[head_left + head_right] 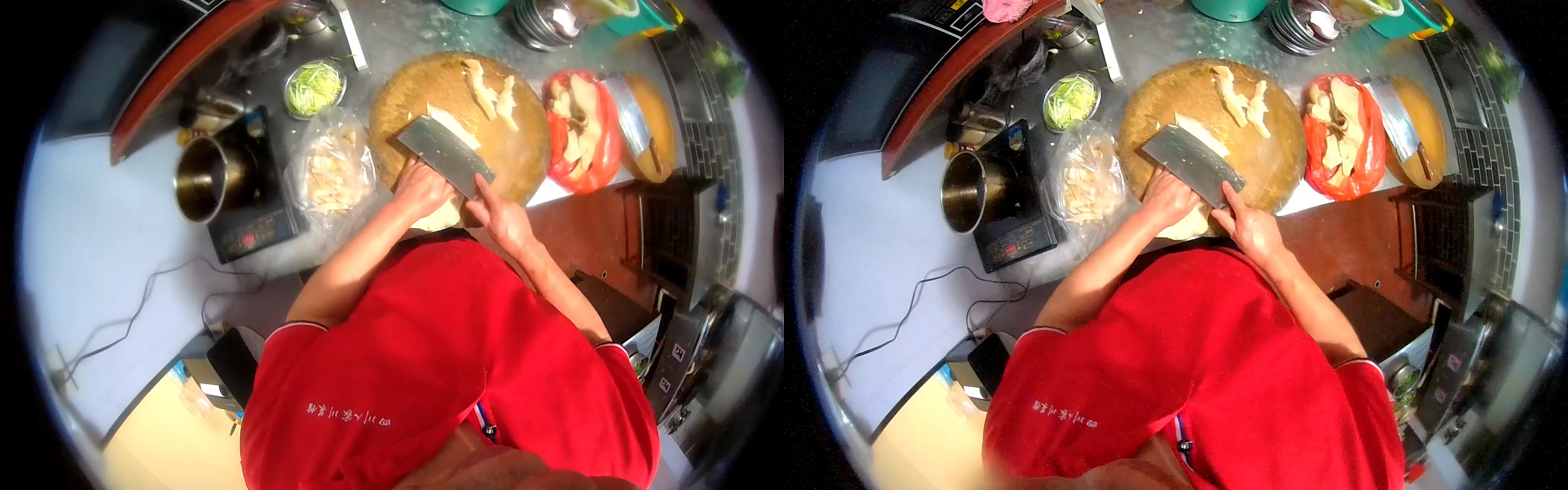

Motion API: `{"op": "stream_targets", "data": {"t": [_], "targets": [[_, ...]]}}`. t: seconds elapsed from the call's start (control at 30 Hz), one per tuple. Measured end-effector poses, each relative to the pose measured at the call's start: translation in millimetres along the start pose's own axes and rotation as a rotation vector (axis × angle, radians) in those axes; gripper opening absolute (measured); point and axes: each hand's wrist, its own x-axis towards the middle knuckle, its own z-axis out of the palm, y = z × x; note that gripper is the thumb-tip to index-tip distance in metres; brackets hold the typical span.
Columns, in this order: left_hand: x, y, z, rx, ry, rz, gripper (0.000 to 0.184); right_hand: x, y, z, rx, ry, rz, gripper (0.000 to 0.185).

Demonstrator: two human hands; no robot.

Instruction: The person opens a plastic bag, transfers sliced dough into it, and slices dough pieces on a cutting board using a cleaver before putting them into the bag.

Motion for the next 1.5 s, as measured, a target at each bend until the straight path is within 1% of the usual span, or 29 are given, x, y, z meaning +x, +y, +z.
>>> {"op": "stream_targets", "data": {"t": [0.17, 0.2, 0.3, 0.37, 0.4, 0.53, 0.6, 0.67, 0.77, 0.8, 0.87, 0.93, 0.97, 1.0, 1.03, 1.1, 1.2, 1.3, 1.4, 1.5], "targets": [[2.2, 0.5, -2.7, -0.039, -0.061, -0.048, 0.040, -2.4, 5.2, 1.4, 0.010, 0.031, -0.011, 0.069], [1.5, 0.9, -3.3, -0.044, -0.083, -0.067, 0.042, 5.4, 7.2, 1.1, 0.011, 0.007, 0.002, 0.070], [1.3, -0.7, -3.3, 0.037, -0.109, -0.071, 0.039, 43.3, 12.5, 2.7, 0.002, -0.045, 0.019, 0.074], [3.1, 1.0, -6.0, 0.032, -0.087, -0.065, 0.036, 63.8, 13.4, 5.8, -0.028, -0.044, 0.012, 0.075], [3.7, 2.7, -6.7, 0.029, -0.076, -0.061, 0.035, 77.4, 7.8, -4.4, 0.015, -0.085, 0.043, 0.075], [-2.2, 2.0, -4.1, 0.042, -0.034, -0.029, 0.037, 118.5, 15.4, -20.7, 0.130, -0.031, -0.020, 0.069], [-2.2, 1.7, -2.5, 0.013, -0.009, -0.024, 0.037, 121.7, 39.5, -19.8, 0.155, 0.094, -0.097, 0.065], [-2.7, 2.5, -4.8, -0.009, 0.035, -0.004, 0.037, 105.3, 2.7, -62.8, 0.555, -0.142, 0.359, 0.057], [-11.2, 6.6, -7.1, -0.029, 0.140, -0.051, 0.035, 74.7, -6.4, -74.9, 0.718, -0.051, 0.448, 0.051], [-14.3, 8.5, -6.5, -0.038, 0.173, -0.071, 0.034, 65.9, -6.5, -72.4, 0.581, -0.035, 0.392, 0.053], [-17.9, 5.1, 3.7, -0.072, 0.159, -0.119, 0.032, 44.5, 20.1, -35.6, 0.213, 0.166, -0.048, 0.057], [-15.6, 6.3, -0.7, -0.094, 0.103, -0.143, 0.031, 20.1, 11.9, -27.2, 0.018, 0.094, -0.136, 0.063], [-16.8, 6.1, 0.4, -0.088, 0.056, -0.153, 0.031, 7.2, 2.2, -26.0, 0.012, -0.072, -0.013, 0.066], [-16.2, 4.5, 0.7, -0.079, 0.014, -0.160, 0.031, -1.6, -4.4, -21.3, -0.063, -0.101, 0.004, 0.066], [-14.2, 3.1, 0.2, -0.069, -0.028, -0.165, 0.032, -8.8, -3.6, -8.5, -0.044, -0.022, -0.029, 0.067], [-15.3, 3.3, 2.4, -0.035, 0.013, -0.143, 0.034, -20.0, -0.9, 0.0, -0.024, -0.044, 0.028, 0.068], [-12.9, 1.0, 3.5, 0.008, 0.053, -0.102, 0.034, -15.0, 3.0, 2.4, -0.032, 0.013, -0.042, 0.071], [-10.5, 2.0, 0.8, -0.002, 0.060, -0.116, 0.032, 15.3, 4.1, 2.1, -0.023, -0.029, -0.006, 0.072], [-10.1, 3.2, -0.2, 0.013, 0.068, -0.107, 0.030, 53.5, 9.4, 5.4, 0.010, -0.036, -0.037, 0.073], [-7.6, 8.2, -6.5, -0.010, 0.102, -0.082, 0.028, 81.0, 9.7, -1.8, 0.026, -0.133, -0.017, 0.074]]}}
